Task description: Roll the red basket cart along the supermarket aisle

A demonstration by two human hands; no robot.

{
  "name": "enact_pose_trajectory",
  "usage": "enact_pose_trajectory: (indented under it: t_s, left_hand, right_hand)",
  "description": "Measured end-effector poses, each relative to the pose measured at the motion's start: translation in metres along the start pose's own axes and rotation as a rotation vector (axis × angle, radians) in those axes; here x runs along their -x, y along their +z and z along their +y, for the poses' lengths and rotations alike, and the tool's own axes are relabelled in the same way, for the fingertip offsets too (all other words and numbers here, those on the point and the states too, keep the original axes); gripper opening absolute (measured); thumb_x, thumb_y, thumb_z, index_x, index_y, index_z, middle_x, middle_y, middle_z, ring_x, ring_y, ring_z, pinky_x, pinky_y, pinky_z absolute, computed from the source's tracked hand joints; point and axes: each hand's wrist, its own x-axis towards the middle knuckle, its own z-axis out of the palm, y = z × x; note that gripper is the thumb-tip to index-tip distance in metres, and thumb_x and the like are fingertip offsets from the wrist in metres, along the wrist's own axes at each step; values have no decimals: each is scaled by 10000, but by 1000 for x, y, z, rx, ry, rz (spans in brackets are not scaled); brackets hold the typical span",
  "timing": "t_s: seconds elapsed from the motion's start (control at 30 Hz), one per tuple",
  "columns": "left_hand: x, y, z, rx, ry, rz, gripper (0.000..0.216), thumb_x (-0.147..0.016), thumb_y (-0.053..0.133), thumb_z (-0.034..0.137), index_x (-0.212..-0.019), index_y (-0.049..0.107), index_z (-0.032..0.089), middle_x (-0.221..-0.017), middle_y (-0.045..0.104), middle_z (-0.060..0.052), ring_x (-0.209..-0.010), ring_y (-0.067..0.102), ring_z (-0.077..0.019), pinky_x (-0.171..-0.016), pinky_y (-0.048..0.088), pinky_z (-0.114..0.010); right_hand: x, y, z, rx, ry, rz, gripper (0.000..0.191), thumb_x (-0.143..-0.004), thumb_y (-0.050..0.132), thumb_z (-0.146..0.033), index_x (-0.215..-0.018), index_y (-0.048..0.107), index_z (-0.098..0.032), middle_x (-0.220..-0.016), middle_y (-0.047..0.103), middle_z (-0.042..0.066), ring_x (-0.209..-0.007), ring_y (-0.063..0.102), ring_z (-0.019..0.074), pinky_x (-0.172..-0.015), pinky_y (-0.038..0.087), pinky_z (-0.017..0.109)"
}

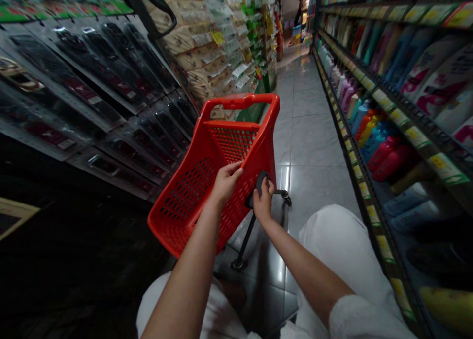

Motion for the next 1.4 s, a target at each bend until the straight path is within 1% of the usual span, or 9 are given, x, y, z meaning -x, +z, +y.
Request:
enact_pose_trajectory:
  t_s: [0.17, 0.33, 0.43, 0.53, 0.67, 0.9, 1.07, 1.27, 1.4]
  left_hand:
    - [-2, 0, -2, 13, 23, -6, 542, -627, 837, 461, -1050, 759, 132, -1034, 767, -108, -1005, 688, -274, -982, 473, -397]
    - [-3, -1, -7, -5, 56, 17, 492, -649, 820, 450, -1028, 763, 143, -1028, 768, -96, -1009, 680, -265, -985, 467, -396]
    - [-2, -2, -10, -24, 61, 14, 463, -671, 804, 431, -1034, 761, 146, -1039, 766, -93, -1021, 675, -265, -987, 467, -398]
    - [-2, -2, -9, -35, 65, 10, 449, -680, 798, 408, -1040, 759, 142, -1050, 763, -96, -1018, 676, -263, -984, 469, -392]
    - [-2, -2, -6, -13, 60, -8, 446, -689, 787, 406, -1041, 757, 135, -1033, 766, -98, -1024, 675, -267, -984, 468, -394]
    - [0, -3, -7, -35, 48, 5, 444, -687, 781, 398, -1045, 759, 137, -1068, 759, -98, -1042, 668, -278, -994, 459, -400]
    - [-8, -3, -7, -21, 40, -11, 481, -690, 778, 423, -1071, 751, 131, -1026, 766, -102, -1047, 666, -284, -999, 456, -417]
    - [19, -40, 2, -92, -42, -175, 555, -645, 814, 511, -1095, 755, 191, -1135, 744, -94, -1170, 619, -311, -1065, 414, -431]
    - [62, -65, 5, -119, -137, -92, 521, -750, 739, 522, -1165, 726, 208, -1243, 697, -110, -1192, 614, -300, -1072, 412, -438]
  right_hand:
    - [32, -12, -5, 115, -300, -215, 739, -813, 421, -45, -1525, 314, -213, -1511, 265, 147, -1439, 298, 254, -1153, 354, 453]
    - [17, -17, 43, 152, 4, -150, 642, -833, 386, -77, -1472, 400, -137, -1428, 365, 191, -1375, 376, 285, -1125, 369, 513]
    - [-2, -13, 39, 77, 118, -31, 613, -874, 387, -156, -1485, 361, -106, -1402, 385, 205, -1358, 387, 286, -1134, 352, 520]
    - [1, -10, 6, 53, -41, -25, 640, -898, 388, -177, -1529, 282, -160, -1474, 314, 180, -1414, 319, 270, -1149, 337, 504]
    - [24, -16, -26, 98, -348, -180, 751, -851, 418, -80, -1557, 218, -234, -1539, 235, 142, -1462, 258, 253, -1160, 340, 471]
    - [17, -24, -14, 188, -253, -120, 727, -860, 412, -61, -1552, 245, -211, -1507, 286, 187, -1438, 296, 291, -1124, 374, 537]
    - [35, -17, -21, 220, -524, -200, 766, -857, 435, -38, -1553, 239, -291, -1509, 271, 152, -1437, 304, 285, -1103, 417, 510]
    - [16, -17, -17, 204, -392, -219, 729, -852, 409, -24, -1537, 303, -253, -1499, 308, 159, -1429, 312, 275, -1121, 392, 505]
    - [15, -11, -26, 126, -273, -197, 703, -882, 422, -71, -1550, 264, -225, -1505, 298, 165, -1435, 314, 269, -1123, 397, 482]
